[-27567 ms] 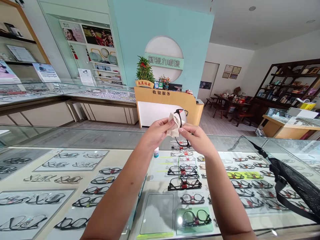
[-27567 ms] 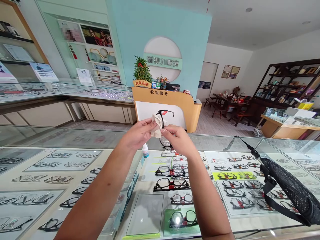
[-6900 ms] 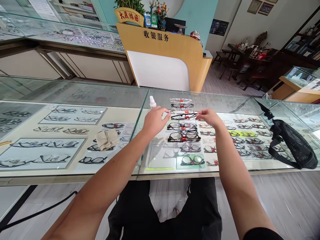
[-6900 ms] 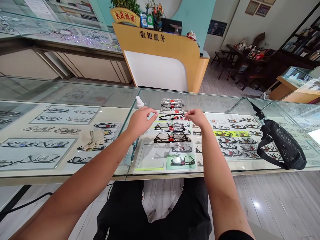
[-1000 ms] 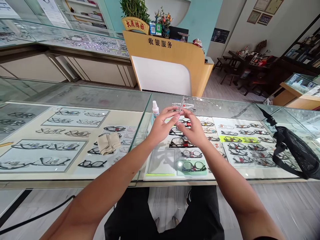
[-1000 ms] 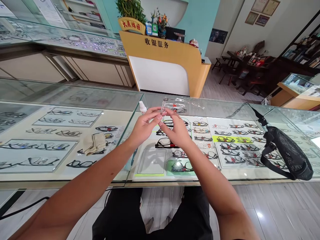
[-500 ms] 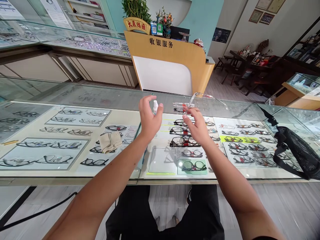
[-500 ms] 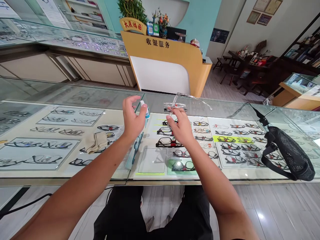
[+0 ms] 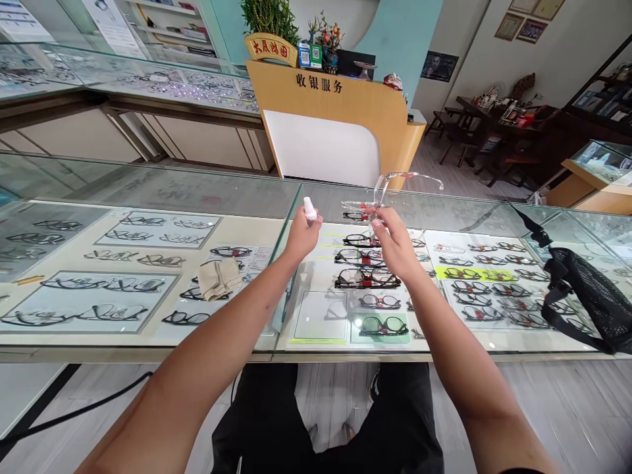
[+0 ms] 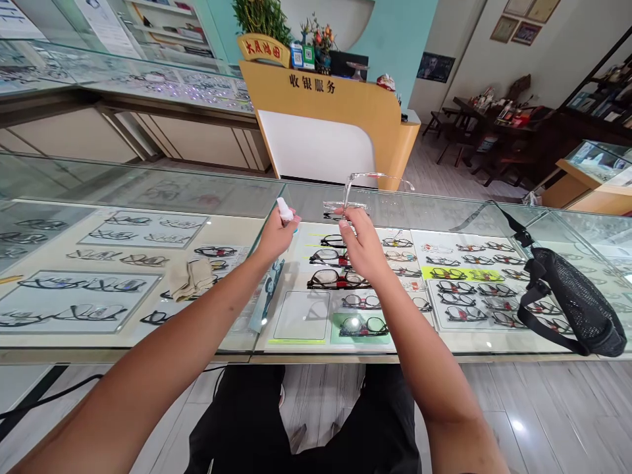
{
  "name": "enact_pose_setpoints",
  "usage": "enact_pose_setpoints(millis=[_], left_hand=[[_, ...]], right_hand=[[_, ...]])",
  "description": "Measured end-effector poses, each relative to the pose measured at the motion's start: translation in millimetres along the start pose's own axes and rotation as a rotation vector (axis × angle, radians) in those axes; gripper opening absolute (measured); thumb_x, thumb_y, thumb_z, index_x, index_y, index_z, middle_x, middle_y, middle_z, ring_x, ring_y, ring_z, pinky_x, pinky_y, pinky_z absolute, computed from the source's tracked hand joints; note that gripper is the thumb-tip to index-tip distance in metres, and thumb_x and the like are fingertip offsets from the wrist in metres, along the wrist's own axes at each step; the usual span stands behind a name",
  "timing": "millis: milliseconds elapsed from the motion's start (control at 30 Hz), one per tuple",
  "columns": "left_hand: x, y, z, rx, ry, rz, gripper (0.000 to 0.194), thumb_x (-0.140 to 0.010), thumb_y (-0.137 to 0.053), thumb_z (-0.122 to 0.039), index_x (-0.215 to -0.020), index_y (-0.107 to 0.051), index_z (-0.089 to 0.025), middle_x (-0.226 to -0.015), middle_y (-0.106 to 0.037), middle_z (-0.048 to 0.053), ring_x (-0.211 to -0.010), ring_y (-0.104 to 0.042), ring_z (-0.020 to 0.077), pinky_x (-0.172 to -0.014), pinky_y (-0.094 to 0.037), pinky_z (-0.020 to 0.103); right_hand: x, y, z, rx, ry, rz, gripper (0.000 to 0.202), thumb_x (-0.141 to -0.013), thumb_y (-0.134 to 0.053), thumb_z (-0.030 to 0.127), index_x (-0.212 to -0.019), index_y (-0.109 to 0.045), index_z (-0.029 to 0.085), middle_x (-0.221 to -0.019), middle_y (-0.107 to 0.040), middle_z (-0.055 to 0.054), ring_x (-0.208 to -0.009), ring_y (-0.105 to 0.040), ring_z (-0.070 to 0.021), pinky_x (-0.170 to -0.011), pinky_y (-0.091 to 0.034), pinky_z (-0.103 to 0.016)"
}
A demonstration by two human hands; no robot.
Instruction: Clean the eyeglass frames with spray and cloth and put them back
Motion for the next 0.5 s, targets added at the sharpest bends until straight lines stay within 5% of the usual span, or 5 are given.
enact_pose_setpoints(millis=[200,267,367,500], left_hand=[[25.9,-11.4,-56.5,0.354,0.129,0.246,0.039,-0.072,-0.083,-0.041,-0.101,-0.06,-0.029,-0.091,-0.06,0.0,-0.085,-0.06,0.0187,-0.064,-0.051,0.027],[34.9,-12.8,-74.5,0.463,0.181,0.37,0.044,-0.076,-0.082,-0.063,-0.089,-0.059,-0.028,-0.078,-0.055,0.001,-0.073,-0.057,0.0192,-0.052,-0.038,0.026],[45.9,-14.3,-91.1,0.517,0.252,0.565,0.078,-0.078,-0.055,-0.105,-0.07,-0.053,-0.027,-0.06,-0.043,0.001,-0.054,-0.046,0.0176,-0.045,-0.022,0.028],[52.6,-15.8,-97.8,0.469,0.28,0.695,0.095,-0.065,-0.031,-0.122,-0.056,-0.043,-0.028,-0.048,-0.028,-0.001,-0.043,-0.029,0.014,-0.041,-0.016,0.029]], right_hand=[[0.6,0.7,9.7,-0.065,-0.052,0.075,0.04,-0.115,-0.048,0.058,-0.132,-0.073,0.031,-0.144,-0.076,-0.008,-0.142,-0.065,-0.0297,-0.126,-0.046,-0.051],[2.3,-1.1,15.5,-0.076,-0.05,0.114,0.041,-0.116,-0.048,0.058,-0.131,-0.073,0.03,-0.143,-0.076,-0.009,-0.141,-0.065,-0.0292,-0.126,-0.046,-0.051],[5.8,-5.4,21.5,-0.081,-0.056,0.181,0.041,-0.117,-0.047,0.058,-0.129,-0.073,0.029,-0.142,-0.077,-0.009,-0.139,-0.066,-0.0291,-0.124,-0.047,-0.051],[9.5,-10.0,23.5,-0.107,-0.089,0.238,0.041,-0.117,-0.046,0.059,-0.128,-0.073,0.03,-0.14,-0.077,-0.008,-0.136,-0.068,-0.0291,-0.124,-0.048,-0.051]])
Point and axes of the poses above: each hand's wrist, its own x-axis away from the middle knuckle, its own y-axis out of the back of the hand, z = x × y, the point moved 4 cm from there along -x, towards the middle knuckle
